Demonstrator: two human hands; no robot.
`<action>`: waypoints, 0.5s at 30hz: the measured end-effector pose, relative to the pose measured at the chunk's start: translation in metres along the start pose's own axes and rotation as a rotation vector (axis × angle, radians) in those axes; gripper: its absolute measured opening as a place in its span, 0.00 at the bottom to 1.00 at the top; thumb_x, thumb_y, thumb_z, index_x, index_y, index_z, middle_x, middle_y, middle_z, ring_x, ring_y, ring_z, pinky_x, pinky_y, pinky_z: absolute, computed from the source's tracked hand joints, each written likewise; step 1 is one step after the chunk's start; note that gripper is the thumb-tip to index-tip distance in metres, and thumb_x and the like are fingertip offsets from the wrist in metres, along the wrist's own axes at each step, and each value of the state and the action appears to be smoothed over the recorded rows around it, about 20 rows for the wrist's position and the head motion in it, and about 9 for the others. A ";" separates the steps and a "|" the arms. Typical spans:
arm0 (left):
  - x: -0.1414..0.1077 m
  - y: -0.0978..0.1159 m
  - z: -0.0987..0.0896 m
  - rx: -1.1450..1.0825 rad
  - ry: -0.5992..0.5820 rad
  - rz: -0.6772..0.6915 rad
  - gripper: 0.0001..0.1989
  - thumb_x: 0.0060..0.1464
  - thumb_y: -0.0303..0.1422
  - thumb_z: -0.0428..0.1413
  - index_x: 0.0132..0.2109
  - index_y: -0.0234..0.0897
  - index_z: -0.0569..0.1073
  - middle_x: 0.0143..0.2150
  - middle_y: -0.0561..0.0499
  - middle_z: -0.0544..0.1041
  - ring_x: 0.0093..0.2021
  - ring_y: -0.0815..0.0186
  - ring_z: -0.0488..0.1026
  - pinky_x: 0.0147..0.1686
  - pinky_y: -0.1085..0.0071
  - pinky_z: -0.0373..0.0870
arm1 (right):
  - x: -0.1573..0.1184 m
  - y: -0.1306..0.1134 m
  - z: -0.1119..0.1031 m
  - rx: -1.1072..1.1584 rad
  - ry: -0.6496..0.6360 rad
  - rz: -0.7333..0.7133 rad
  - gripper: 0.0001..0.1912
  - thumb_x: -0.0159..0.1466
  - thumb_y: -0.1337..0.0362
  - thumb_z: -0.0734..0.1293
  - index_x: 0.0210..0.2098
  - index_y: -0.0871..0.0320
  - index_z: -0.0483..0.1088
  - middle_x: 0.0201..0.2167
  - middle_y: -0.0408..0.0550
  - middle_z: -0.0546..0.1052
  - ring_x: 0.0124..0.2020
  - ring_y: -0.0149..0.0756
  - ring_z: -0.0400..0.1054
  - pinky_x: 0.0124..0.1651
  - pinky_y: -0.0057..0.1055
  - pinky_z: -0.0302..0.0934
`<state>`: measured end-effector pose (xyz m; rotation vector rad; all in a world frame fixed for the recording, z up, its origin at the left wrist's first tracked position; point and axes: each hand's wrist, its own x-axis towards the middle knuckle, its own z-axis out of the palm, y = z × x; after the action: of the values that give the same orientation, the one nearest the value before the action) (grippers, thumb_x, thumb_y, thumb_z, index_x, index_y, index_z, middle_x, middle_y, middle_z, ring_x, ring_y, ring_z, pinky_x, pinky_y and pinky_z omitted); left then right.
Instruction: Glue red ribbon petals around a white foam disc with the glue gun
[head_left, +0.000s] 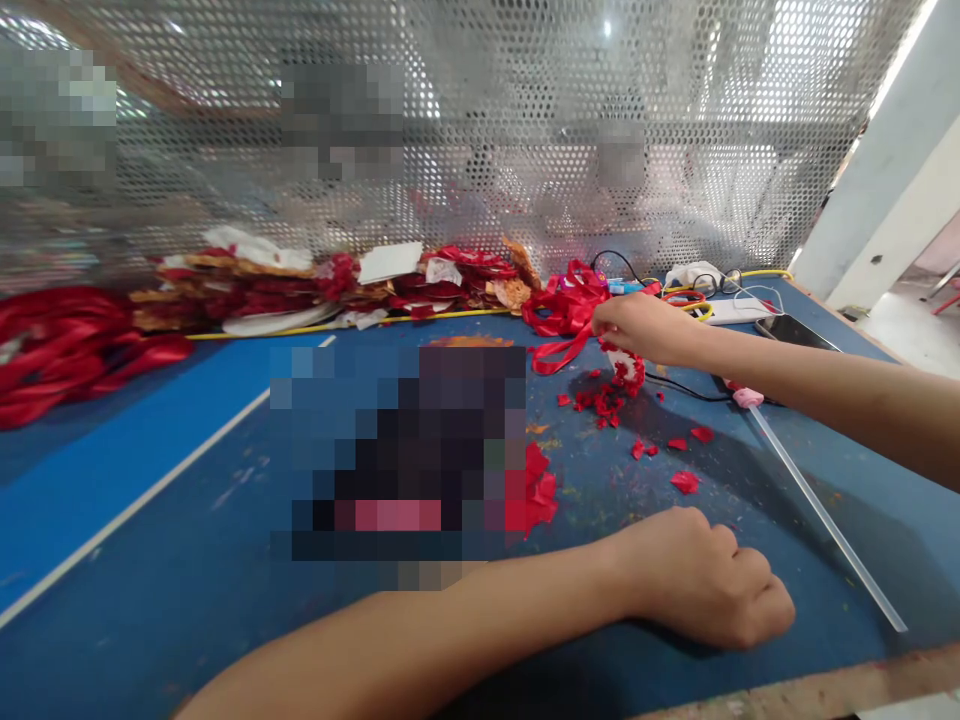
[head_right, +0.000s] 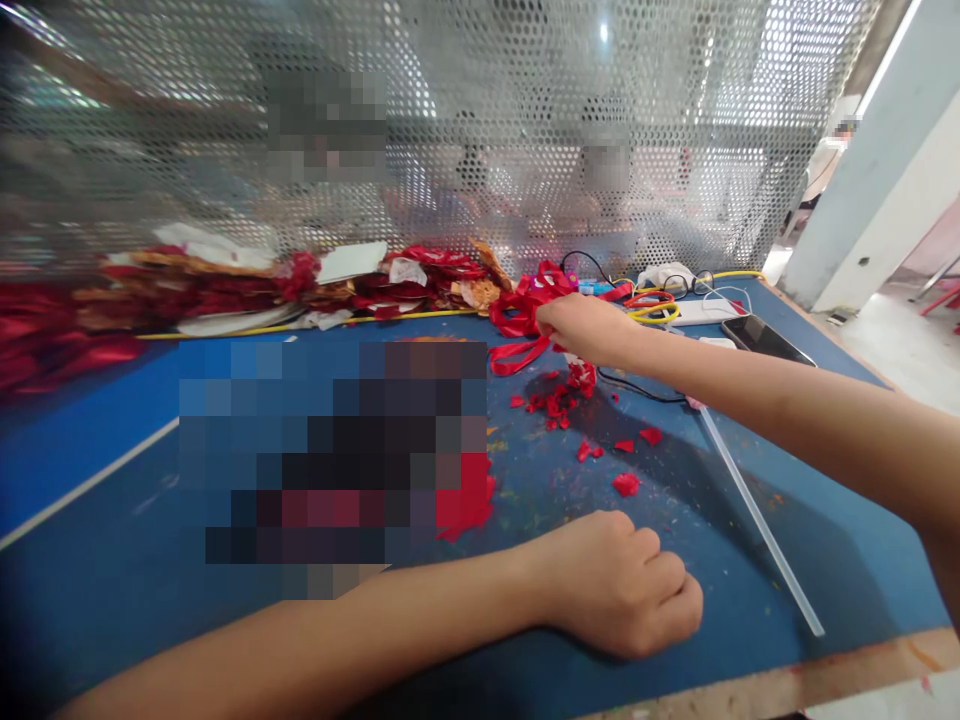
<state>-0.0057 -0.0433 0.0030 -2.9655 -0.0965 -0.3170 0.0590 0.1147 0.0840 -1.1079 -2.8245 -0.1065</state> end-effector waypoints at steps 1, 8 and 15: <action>0.000 0.000 0.000 -0.006 0.006 0.000 0.12 0.58 0.24 0.42 0.36 0.35 0.70 0.22 0.56 0.62 0.17 0.70 0.65 0.12 0.71 0.44 | 0.000 0.000 0.000 -0.030 -0.003 -0.013 0.09 0.62 0.72 0.61 0.40 0.61 0.71 0.40 0.51 0.76 0.41 0.37 0.68 0.37 0.28 0.56; 0.000 0.000 -0.001 -0.015 -0.003 -0.002 0.12 0.57 0.23 0.43 0.37 0.35 0.71 0.22 0.55 0.64 0.18 0.70 0.67 0.13 0.71 0.44 | -0.009 0.000 0.003 -0.454 -0.043 -0.225 0.13 0.65 0.75 0.56 0.43 0.63 0.69 0.40 0.55 0.74 0.36 0.38 0.67 0.30 0.30 0.52; 0.000 0.001 -0.001 0.020 0.008 -0.003 0.13 0.57 0.23 0.43 0.39 0.36 0.72 0.22 0.55 0.65 0.19 0.69 0.68 0.13 0.71 0.45 | -0.013 0.001 0.016 -0.495 -0.125 -0.490 0.13 0.66 0.73 0.55 0.40 0.63 0.71 0.38 0.54 0.75 0.39 0.38 0.66 0.35 0.32 0.54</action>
<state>-0.0055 -0.0444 0.0044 -2.9446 -0.1025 -0.3264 0.0680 0.1077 0.0662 -0.4514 -3.2122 -0.8373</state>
